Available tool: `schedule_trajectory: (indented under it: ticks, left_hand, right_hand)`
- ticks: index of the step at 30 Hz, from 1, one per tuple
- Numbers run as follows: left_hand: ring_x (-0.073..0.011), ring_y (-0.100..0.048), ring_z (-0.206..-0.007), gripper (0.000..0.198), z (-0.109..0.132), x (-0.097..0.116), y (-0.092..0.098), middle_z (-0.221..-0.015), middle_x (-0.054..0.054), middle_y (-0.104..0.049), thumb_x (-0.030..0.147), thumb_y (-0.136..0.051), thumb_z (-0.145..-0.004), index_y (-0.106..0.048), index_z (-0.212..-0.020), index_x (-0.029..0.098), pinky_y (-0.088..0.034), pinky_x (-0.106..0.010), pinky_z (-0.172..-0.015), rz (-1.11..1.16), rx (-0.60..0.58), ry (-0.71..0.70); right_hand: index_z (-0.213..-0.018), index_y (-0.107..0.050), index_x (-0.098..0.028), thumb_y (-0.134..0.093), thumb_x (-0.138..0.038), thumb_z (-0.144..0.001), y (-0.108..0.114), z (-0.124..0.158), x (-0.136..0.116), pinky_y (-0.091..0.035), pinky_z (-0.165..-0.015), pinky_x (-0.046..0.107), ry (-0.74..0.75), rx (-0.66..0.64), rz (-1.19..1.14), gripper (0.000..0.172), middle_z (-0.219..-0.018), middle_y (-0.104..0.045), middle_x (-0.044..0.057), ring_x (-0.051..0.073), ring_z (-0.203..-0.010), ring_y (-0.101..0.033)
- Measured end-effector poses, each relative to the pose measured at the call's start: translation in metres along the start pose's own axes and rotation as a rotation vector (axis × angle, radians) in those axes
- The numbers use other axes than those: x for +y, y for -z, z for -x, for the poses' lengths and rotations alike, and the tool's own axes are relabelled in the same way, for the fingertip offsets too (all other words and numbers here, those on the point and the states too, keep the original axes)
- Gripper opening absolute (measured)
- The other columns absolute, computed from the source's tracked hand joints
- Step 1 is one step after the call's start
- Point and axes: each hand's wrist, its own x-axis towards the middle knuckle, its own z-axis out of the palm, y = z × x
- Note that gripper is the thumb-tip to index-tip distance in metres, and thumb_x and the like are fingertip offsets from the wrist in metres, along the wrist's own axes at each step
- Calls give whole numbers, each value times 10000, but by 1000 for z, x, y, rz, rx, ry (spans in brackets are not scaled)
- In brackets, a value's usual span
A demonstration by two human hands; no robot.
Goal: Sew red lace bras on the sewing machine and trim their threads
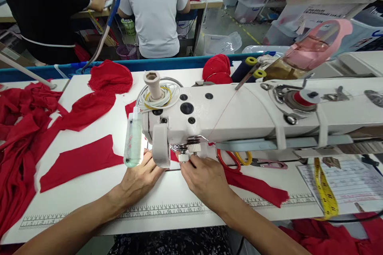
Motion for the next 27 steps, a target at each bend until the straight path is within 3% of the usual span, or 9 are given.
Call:
schedule_trajectory:
  ticks: [10, 20, 27]
  left_hand:
    - [-178, -606, -751, 256, 2, 1, -5, -743, -14, -626, 33, -525, -902, -653, -1095, 141, -463, -460, -984, 28, 19, 28]
    - [-205, -635, -866, 266, 0, -1, -4, -802, -37, -649, -12, -551, -859, -665, -1050, 135, -478, -468, -1004, 85, 31, 14]
    - [-194, -617, -776, 235, -6, -2, -2, -734, -24, -631, 13, -511, -892, -671, -1014, 133, -495, -495, -985, 64, 83, -2]
  right_hand:
    - [-720, -682, -186, -569, -165, -900, 0, 0, -1, -207, -585, 316, -22, 3, 20, 214, -584, -537, -14, 120, -554, -413]
    - [-1034, -735, -192, -534, -91, -880, 2, -1, -5, -246, -552, 302, 11, -10, 101, 273, -606, -551, -9, 123, -534, -403]
    - [-1130, -714, -168, -544, -54, -817, 5, 1, -14, -244, -505, 301, 3, -68, 145, 374, -587, -527, 2, 125, -488, -390]
